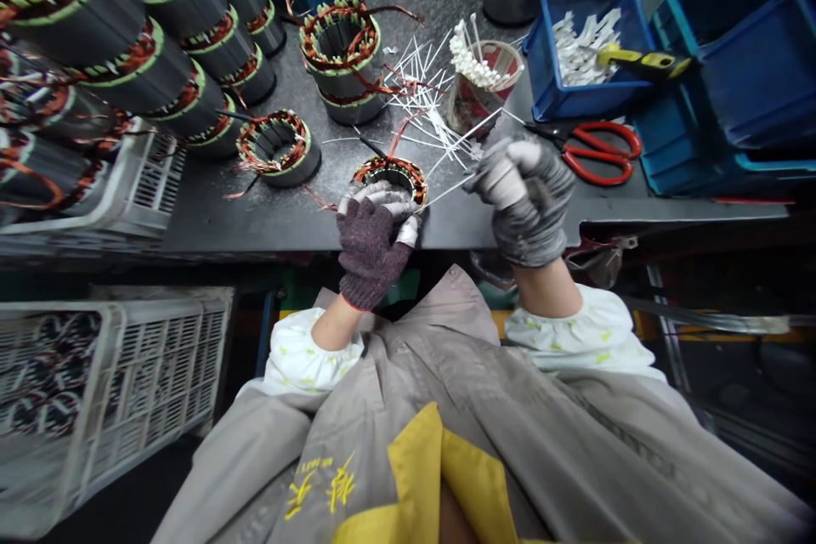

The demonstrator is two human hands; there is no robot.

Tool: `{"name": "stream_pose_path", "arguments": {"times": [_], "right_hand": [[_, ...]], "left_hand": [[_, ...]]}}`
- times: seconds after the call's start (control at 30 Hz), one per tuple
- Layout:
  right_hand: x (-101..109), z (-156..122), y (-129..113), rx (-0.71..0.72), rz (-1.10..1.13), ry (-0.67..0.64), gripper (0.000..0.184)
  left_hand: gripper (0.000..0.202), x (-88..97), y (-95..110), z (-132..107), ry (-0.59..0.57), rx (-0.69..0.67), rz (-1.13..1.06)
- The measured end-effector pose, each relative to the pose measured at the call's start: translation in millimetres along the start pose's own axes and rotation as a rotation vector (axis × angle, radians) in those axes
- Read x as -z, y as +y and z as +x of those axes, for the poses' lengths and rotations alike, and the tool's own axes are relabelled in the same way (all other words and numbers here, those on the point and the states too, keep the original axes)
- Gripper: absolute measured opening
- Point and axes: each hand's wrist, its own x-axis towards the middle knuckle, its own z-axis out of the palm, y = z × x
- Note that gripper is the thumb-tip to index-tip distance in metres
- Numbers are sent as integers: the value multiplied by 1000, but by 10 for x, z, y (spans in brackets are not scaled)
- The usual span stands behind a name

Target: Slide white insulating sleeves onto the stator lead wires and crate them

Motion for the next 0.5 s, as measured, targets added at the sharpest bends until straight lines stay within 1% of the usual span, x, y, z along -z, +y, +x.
{"name": "stream_pose_path", "arguments": {"times": [0.03, 0.07, 0.1, 0.13, 0.2, 0.23, 0.27, 0.3, 0.33, 0.43, 0.5], "right_hand": [[33, 6, 3, -15, 50, 73, 44], [59, 13, 6, 1, 47, 113, 43], [77, 18, 9, 45, -8, 101, 42], [85, 21, 13, 118, -98, 0, 39], [69, 22, 33, 328, -277, -275, 32], [43, 23, 52, 411, -343, -399, 29], [4, 27, 77, 456, -392, -489, 29], [-47, 37, 106, 473, -427, -533, 30], [-108, 54, 138, 471, -456, -534, 30], [-309, 144, 210, 417, -520, -412, 37], [-410, 202, 218, 346, -512, -359, 37]], "left_hand": [[20, 15, 6, 2, -10, -14, -6], [24, 23, 5, 2, -19, -25, -10], [28, 21, -1, -1, -26, -32, -11], [30, 9, -15, -5, -29, -31, -7], [27, -43, -58, -18, -19, -13, 6], [25, -79, -82, -26, -13, 0, 13], [23, -116, -105, -35, -9, 14, 19], [23, -153, -123, -42, -2, 26, 25], [23, -186, -133, -48, 4, 36, 31], [23, -237, -114, -53, 31, 38, 53], [22, -220, -80, -54, 45, 17, 68]]}}
